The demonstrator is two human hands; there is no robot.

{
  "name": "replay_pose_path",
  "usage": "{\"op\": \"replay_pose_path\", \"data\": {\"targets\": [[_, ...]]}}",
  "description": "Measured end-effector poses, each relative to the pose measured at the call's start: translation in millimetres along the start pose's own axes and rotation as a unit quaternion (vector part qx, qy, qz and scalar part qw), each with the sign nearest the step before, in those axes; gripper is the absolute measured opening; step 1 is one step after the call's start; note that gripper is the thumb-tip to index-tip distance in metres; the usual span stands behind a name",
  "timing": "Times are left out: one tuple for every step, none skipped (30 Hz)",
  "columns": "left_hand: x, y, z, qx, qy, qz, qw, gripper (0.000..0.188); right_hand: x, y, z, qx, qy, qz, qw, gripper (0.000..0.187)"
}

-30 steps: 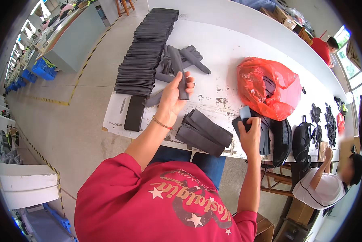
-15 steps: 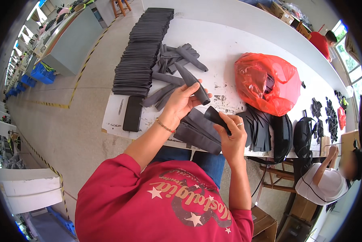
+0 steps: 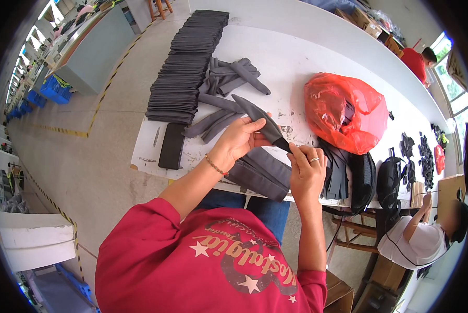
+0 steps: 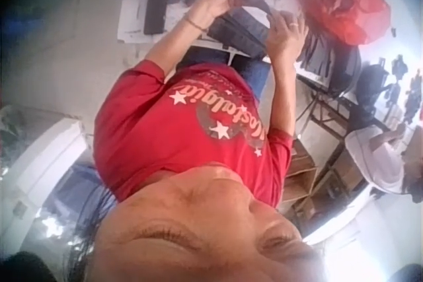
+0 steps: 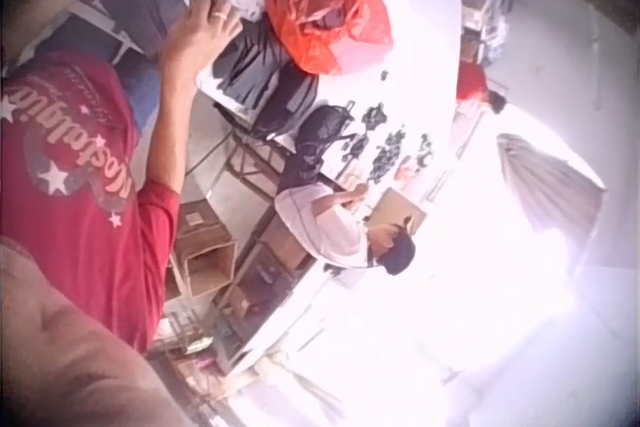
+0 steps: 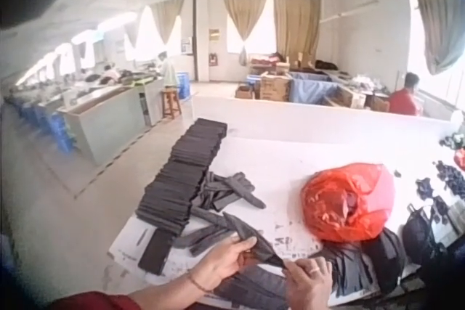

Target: The recorder is folding and preparing grey fabric shoe components at a production table.

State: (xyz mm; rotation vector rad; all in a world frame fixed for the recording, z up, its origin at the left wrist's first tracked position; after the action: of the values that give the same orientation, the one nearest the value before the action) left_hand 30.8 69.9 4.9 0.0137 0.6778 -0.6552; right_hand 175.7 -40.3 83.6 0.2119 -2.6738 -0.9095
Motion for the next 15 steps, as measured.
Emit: {"op": "replay_pose_path", "data": {"targets": [[-0.3, -1.0, 1.6, 0.0, -0.001, 0.001, 1.0, 0.029, 1.6, 0.6, -0.7, -0.007, -0.028, -0.017, 0.999, 0.027], [-0.3, -2.1, 4.0, 0.003, -0.01, 0.004, 1.0, 0.029, 3.3, 1.0, -1.3, -0.014, -0.057, -0.034, 0.998, 0.028], [-0.4, -3.5, 6.8, 0.006, -0.02, 0.006, 1.0, 0.029, 3.4, 1.3, -1.1, -0.014, -0.057, -0.036, 0.998, 0.028], [-0.5, -4.4, 9.1, 0.007, -0.021, 0.007, 1.0, 0.029, 4.5, 1.2, -0.9, -0.017, -0.078, -0.046, 0.996, 0.029], [-1.3, -5.3, 10.9, 0.002, -0.027, 0.017, 0.999, 0.027, 5.5, 1.0, -0.6, -0.019, -0.099, -0.056, 0.993, 0.03], [-2.0, -6.2, 12.3, -0.003, -0.034, 0.027, 0.999, 0.025, 5.5, 0.7, 0.1, -0.019, -0.1, -0.058, 0.993, 0.03], [-1.5, -6.9, 14.1, -0.003, -0.035, 0.028, 0.999, 0.025, 5.6, 0.0, 0.6, -0.021, -0.108, -0.062, 0.992, 0.032], [-1.6, -7.7, 15.1, -0.009, -0.03, 0.036, 0.999, 0.026, 5.8, -0.5, 1.3, -0.022, -0.116, -0.066, 0.991, 0.033], [-1.5, -8.8, 16.4, -0.015, -0.025, 0.044, 0.999, 0.028, 6.2, -0.5, 2.5, -0.022, -0.117, -0.067, 0.991, 0.033], [-0.2, -10.7, 19.6, -0.015, -0.025, 0.045, 0.999, 0.028, 6.9, 0.0, 3.9, -0.03, -0.117, -0.064, 0.991, 0.035], [0.7, -13.6, 23.1, -0.019, -0.014, 0.057, 0.998, 0.029, 8.0, 0.2, 5.0, -0.038, -0.117, -0.061, 0.99, 0.037], [1.3, -15.6, 25.0, -0.023, -0.004, 0.068, 0.997, 0.03, 10.3, -0.3, 6.7, -0.038, -0.117, -0.062, 0.99, 0.037], [1.8, -16.3, 24.8, -0.022, -0.004, 0.069, 0.997, 0.03, 12.1, -0.4, 7.6, -0.045, -0.11, -0.048, 0.992, 0.039], [1.2, -17.0, 23.3, -0.027, -0.007, 0.08, 0.996, 0.031, 12.1, -0.5, 7.5, -0.051, -0.102, -0.034, 0.993, 0.042], [-0.3, -17.3, 22.0, -0.032, -0.01, 0.091, 0.995, 0.032, 11.3, -0.8, 6.9, -0.054, -0.086, -0.028, 0.994, 0.042]]}}
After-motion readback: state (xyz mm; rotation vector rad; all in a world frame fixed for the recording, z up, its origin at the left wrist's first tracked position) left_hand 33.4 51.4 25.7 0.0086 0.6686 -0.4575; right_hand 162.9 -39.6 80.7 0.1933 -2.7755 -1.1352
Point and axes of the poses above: each hand's wrist, its own y-axis towards the middle knuckle, its own z-axis out of the palm, x = y × z, the point moved 5 cm from there along y, towards the middle knuckle, and after that the axes turned 7 degrees about -y, right-handed, at the moved point
